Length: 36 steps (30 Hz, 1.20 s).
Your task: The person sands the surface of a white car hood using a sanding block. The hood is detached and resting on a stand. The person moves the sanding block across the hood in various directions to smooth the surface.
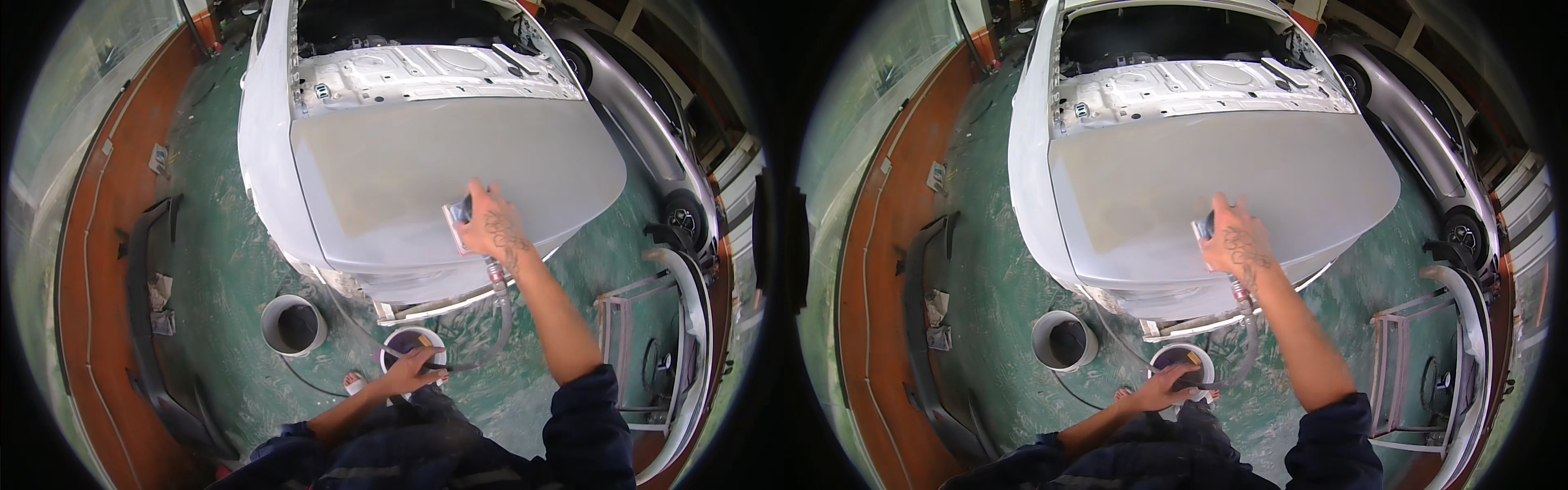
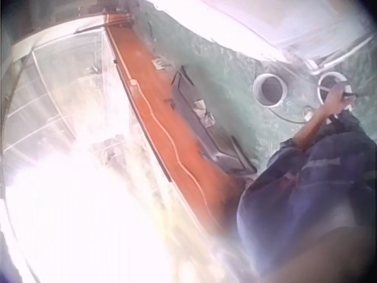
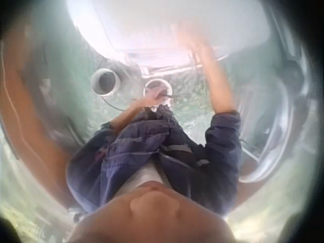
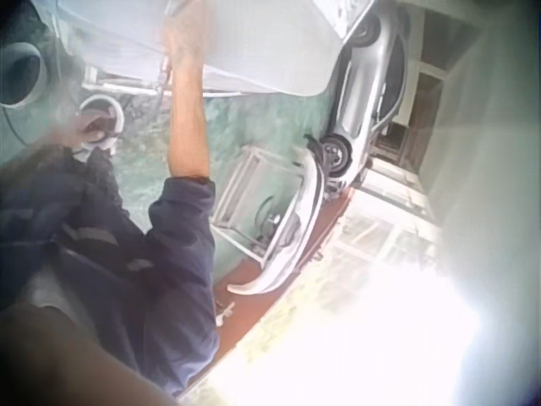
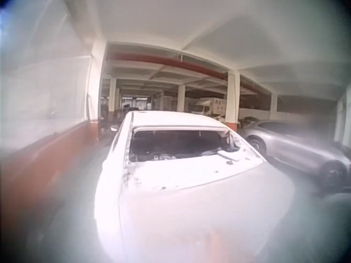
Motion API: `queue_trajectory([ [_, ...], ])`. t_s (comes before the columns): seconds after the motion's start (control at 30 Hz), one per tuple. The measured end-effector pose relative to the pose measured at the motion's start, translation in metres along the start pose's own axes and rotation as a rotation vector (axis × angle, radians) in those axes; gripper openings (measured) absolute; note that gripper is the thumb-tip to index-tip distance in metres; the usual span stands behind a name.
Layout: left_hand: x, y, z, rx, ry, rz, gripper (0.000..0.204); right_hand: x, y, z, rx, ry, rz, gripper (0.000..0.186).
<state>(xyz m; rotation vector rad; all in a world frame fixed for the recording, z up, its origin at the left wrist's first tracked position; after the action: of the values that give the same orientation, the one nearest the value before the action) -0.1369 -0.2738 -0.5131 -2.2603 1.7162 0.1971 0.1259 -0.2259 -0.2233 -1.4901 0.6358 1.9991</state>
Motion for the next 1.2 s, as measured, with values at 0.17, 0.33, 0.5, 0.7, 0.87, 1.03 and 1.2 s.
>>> queue_trajectory([
  [0.17, 0.047, -0.008, 0.052, -0.031, -0.343, 0.169, 0.057, -0.036, -0.031, -0.095, 0.071, 0.072, -0.071, 0.048],
  [0.33, 0.06, 0.003, 0.069, -0.214, -0.456, 0.299, 0.072, -0.041, -0.045, -0.108, -0.193, 0.139, 0.009, 0.052],
  [0.5, 0.102, -0.037, -0.012, -0.209, -0.339, 0.436, 0.077, -0.015, -0.022, -0.026, -0.716, 0.196, 0.176, 0.051],
  [0.7, 0.085, -0.044, -0.059, -0.267, -0.27, 0.265, 0.067, 0.03, -0.019, 0.09, -1.062, 0.316, 0.265, 0.054],
  [0.87, 0.047, -0.026, -0.063, -0.228, -0.22, 0.083, 0.064, 0.055, -0.062, 0.172, -1.077, 0.358, 0.15, 0.048],
  [1.03, -0.019, -0.029, -0.078, -0.265, -0.192, 0.02, 0.062, 0.06, -0.082, 0.193, -1.128, 0.268, 0.17, 0.047],
  [1.2, -0.025, -0.027, -0.065, -0.121, -0.239, 0.061, 0.062, 0.06, -0.016, 0.183, -1.202, 0.44, 0.385, 0.045],
])
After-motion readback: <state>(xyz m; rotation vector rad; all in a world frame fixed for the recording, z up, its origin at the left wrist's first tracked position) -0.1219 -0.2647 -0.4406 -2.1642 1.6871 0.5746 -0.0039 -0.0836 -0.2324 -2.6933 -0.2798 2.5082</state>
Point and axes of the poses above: each hand's wrist, its own y-axis away from the middle knuckle, its own x-axis out of the palm, z = x × y, the point moved 1 cm from there along -y, towards the middle knuckle, and after that the axes turned 1 degree about x, right-handed, at the moved point
